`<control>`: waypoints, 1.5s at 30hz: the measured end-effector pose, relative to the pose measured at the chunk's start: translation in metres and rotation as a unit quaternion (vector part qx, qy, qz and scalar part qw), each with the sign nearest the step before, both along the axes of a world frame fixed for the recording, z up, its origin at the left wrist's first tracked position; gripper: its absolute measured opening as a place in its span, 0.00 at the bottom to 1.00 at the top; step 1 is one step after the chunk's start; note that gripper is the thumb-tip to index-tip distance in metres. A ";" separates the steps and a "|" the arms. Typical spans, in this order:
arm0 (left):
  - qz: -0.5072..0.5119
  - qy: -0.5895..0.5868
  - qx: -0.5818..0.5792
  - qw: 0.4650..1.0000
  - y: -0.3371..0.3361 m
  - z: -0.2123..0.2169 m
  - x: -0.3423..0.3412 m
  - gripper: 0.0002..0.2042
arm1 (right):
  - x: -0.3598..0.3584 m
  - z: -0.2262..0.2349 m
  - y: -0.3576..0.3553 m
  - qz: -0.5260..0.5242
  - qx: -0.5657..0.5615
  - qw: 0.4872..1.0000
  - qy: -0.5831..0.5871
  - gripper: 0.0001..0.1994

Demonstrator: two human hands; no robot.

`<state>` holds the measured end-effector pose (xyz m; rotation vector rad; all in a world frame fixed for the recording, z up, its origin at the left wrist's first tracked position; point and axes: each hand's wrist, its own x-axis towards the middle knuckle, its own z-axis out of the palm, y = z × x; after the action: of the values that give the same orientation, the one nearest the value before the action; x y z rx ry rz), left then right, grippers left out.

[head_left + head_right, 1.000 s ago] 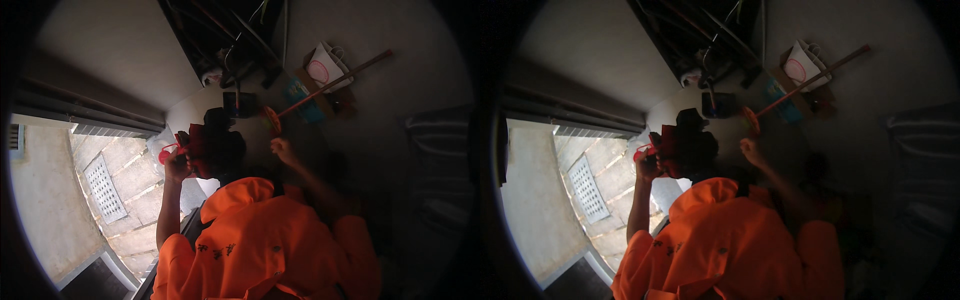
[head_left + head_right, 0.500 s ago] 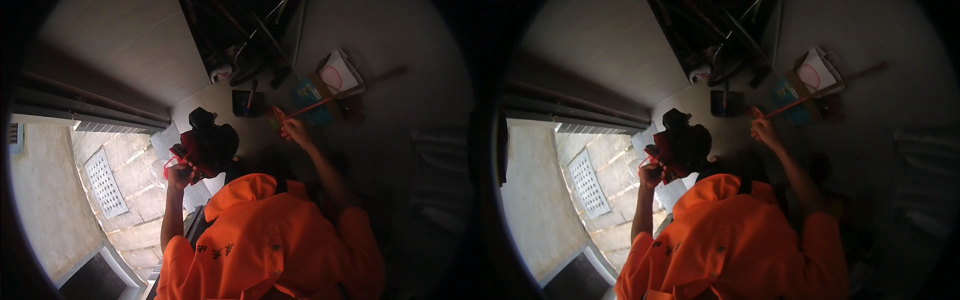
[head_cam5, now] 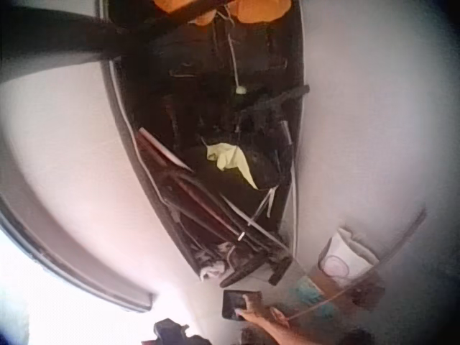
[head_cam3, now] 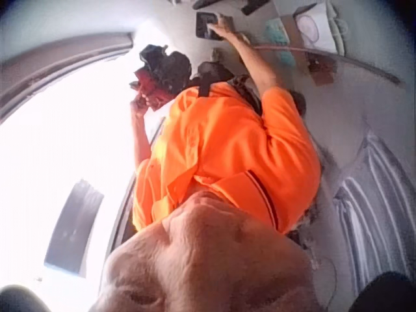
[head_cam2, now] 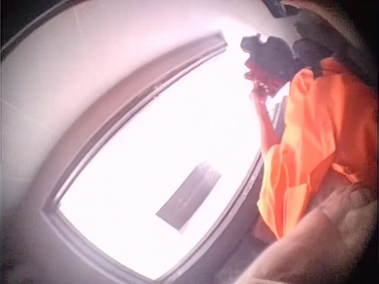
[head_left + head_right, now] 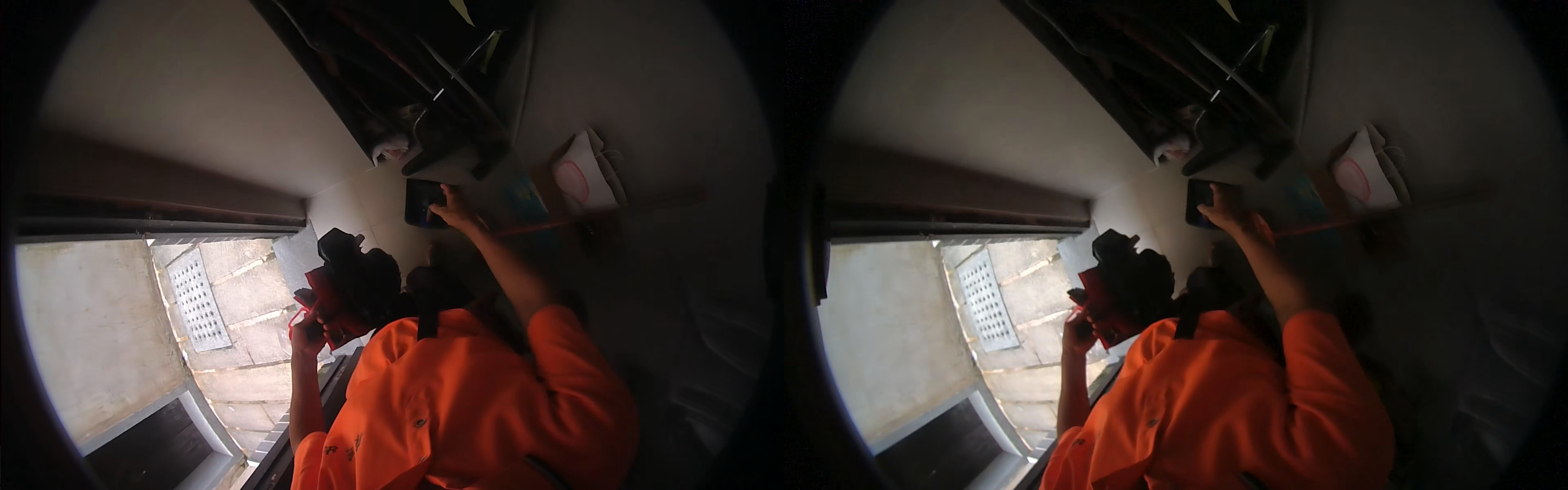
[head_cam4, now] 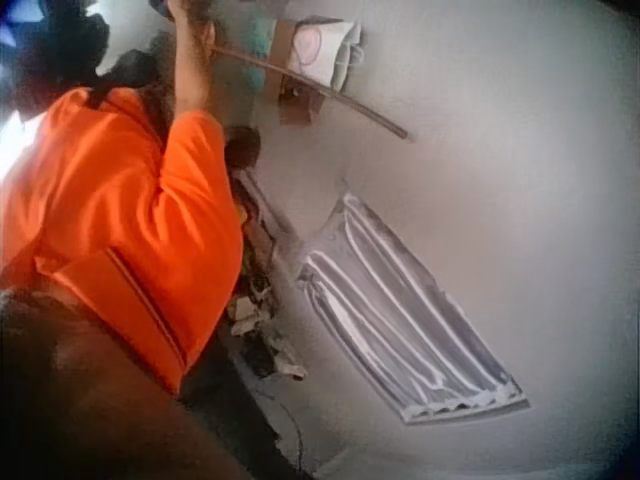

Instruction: The person enters a storage room, picks up a red gift bag and a black trash bag, and places them into a larger black trash bag. They then exit the room, walk down a narrow alleyway, and proceed to a public square where they continue to carry the trash bag and a broom.

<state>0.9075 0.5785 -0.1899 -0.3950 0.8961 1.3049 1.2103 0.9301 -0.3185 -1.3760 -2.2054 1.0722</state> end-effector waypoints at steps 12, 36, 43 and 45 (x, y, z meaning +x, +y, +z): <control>0.014 0.053 -0.081 0.995 0.013 0.011 0.024 0.05 | -0.037 -0.012 -0.031 -0.008 -0.196 0.976 0.096 0.08; -0.015 0.017 -0.017 1.000 -0.008 -0.031 0.014 0.17 | -0.182 0.202 -0.287 0.249 0.148 0.957 0.036 0.14; -0.063 0.524 0.180 0.830 -0.017 -0.050 0.018 0.18 | -0.172 0.228 -0.283 0.349 0.090 0.922 0.142 0.14; -0.097 0.543 0.227 0.802 -0.028 -0.070 -0.005 0.18 | -0.161 0.219 -0.261 0.341 0.085 0.912 0.211 0.13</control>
<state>0.9029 0.5506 -0.2599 0.9216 1.4441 1.4651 1.0498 0.6692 -0.1000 -0.2294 -2.3922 1.1995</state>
